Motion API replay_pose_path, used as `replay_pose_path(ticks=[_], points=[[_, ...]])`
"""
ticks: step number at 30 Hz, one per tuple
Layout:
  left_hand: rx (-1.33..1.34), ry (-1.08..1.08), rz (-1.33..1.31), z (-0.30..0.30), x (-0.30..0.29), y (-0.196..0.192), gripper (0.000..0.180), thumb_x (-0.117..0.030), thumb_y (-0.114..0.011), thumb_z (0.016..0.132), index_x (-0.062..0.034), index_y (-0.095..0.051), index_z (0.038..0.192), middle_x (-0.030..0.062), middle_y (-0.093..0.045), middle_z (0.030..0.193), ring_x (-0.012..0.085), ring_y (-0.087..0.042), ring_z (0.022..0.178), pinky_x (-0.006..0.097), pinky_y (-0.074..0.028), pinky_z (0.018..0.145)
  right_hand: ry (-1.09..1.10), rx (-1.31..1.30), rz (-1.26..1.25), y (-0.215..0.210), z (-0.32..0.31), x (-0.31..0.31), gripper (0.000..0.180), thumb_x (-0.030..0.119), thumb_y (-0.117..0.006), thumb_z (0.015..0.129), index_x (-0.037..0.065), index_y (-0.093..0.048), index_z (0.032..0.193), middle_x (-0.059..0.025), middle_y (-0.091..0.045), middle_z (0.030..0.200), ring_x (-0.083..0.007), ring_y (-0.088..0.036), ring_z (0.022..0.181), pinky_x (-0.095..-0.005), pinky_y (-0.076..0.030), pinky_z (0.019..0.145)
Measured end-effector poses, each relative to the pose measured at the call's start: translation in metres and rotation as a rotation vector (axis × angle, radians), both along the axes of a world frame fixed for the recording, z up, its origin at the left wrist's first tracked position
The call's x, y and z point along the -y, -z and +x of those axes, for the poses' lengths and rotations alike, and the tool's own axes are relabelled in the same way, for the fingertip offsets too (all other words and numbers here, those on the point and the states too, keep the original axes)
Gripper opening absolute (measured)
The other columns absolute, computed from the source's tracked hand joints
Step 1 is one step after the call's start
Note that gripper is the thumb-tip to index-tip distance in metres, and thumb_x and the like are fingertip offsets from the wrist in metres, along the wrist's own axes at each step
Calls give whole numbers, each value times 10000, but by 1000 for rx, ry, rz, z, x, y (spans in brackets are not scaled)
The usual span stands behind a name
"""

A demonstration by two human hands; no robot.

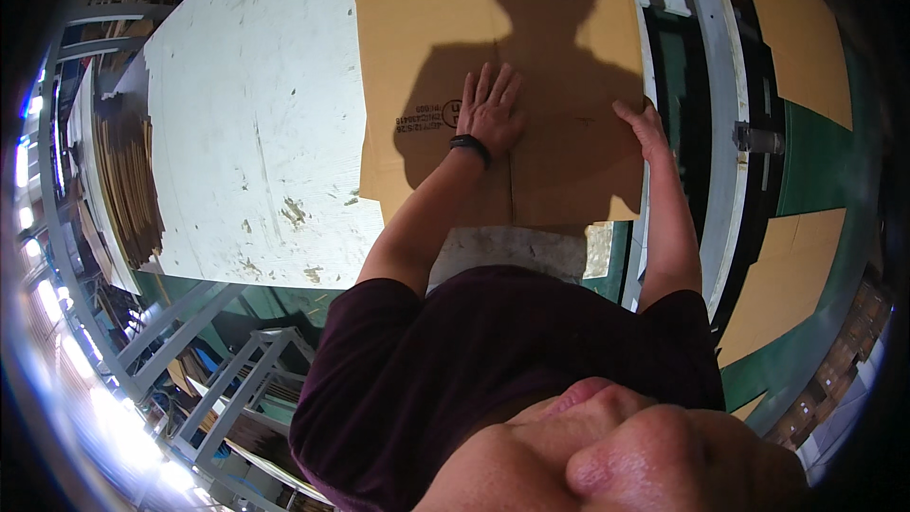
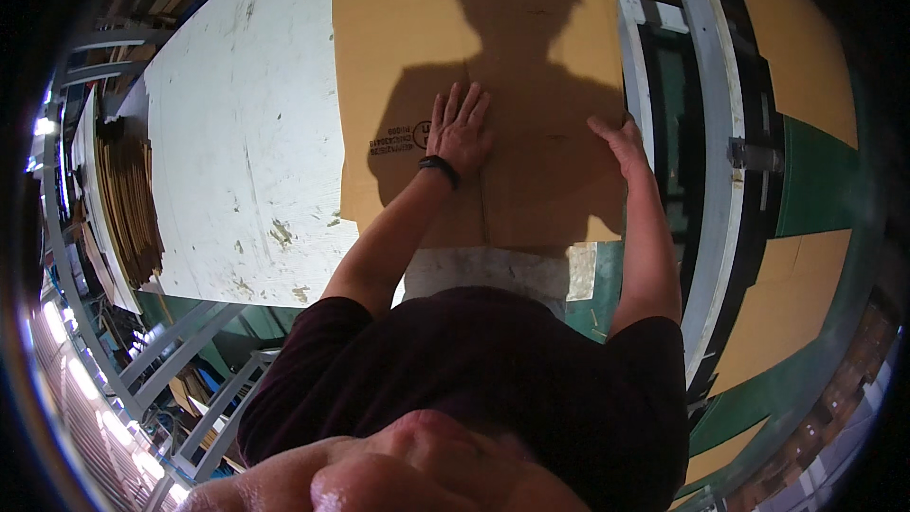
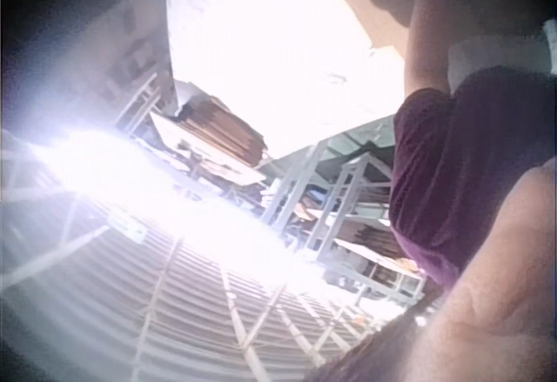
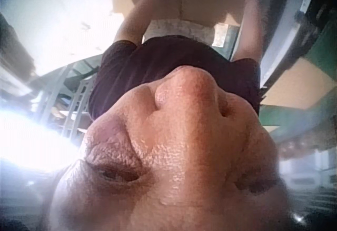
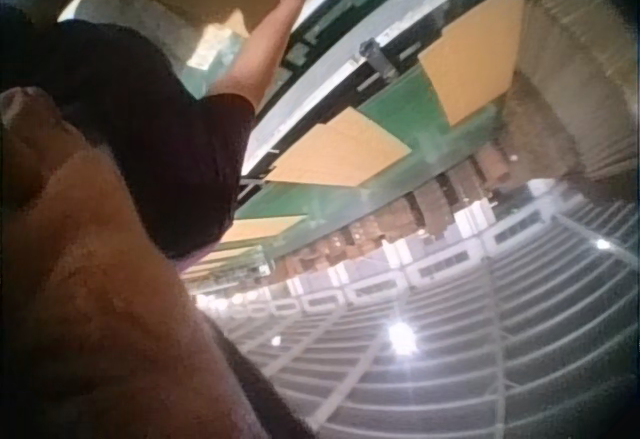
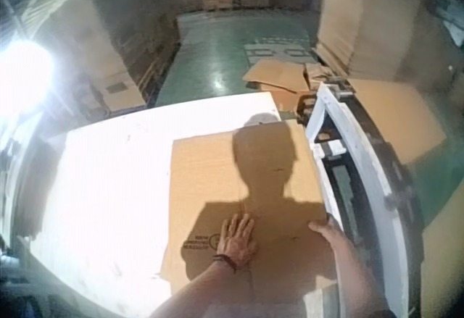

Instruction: The person picks up flat cardboard sheets from a stack and places them on a work surface, then folds the flaps by hand and places the partially folded sheets into a machine or onto a rack.

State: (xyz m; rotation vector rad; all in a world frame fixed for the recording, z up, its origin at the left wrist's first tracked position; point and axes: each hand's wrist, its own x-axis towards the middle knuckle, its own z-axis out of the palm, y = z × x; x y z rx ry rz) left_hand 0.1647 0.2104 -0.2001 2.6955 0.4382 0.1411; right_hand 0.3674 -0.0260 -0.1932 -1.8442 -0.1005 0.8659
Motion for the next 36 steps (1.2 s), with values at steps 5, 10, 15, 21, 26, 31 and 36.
replay_pose_path(ticks=[5,10,15,21,26,31,36], points=[[-23,55,95,-4,5,-12,589,-309,-510,882,-86,-365,1408,114,-287,1501,338,-235,1391,484,-151,1153,1,100,-160,51,-3,16,858,313,-849,632,-17,-444,1312,-152,-576,1216,-254,-548,1124,-360,-434,966],[19,161,-44,-77,73,-1,600,-274,-560,862,-18,-386,1376,214,-304,1464,377,-264,1368,479,-201,1139,74,390,-373,75,-3,10,966,384,-863,570,-23,-421,1326,-206,-535,1279,-306,-518,1190,-369,-418,1000],[-128,114,-64,-152,121,-2,609,-204,-622,831,0,-400,1360,218,-351,1442,386,-298,1356,485,-254,1114,-2,274,-209,41,-6,6,1085,450,-855,559,-65,-338,1362,-248,-462,1346,-327,-455,1261,-369,-383,1041],[-100,189,22,-157,99,12,634,-106,-663,813,-134,-402,1389,155,-397,1435,364,-411,1286,471,-366,1040,351,498,-57,60,86,78,898,378,-789,686,-54,-373,1355,-250,-491,1311,-340,-484,1228,-400,-376,1043],[-114,149,13,-137,118,-21,400,-96,-665,808,-26,-596,1195,173,-518,1326,354,-454,1260,436,-413,1004,572,1172,-641,36,292,203,643,149,-710,704,54,-471,1293,-199,-469,1331,-363,-437,1226,-457,-376,1003],[-180,34,84,-136,122,-12,340,-72,-623,827,-5,-621,1160,193,-583,1235,388,-523,1182,464,-431,985,326,1239,-1272,38,387,269,564,114,-605,789,101,-441,1328,-170,-362,1433,-329,-286,1362,-510,-252,1087],[-167,54,73,-134,118,-10,366,-78,-639,810,2,-608,1166,207,-566,1254,396,-521,1182,479,-426,989,155,1151,-1061,38,411,290,321,126,-567,814,66,-530,1127,-174,-577,1154,-320,-534,1139,-418,-482,890]])
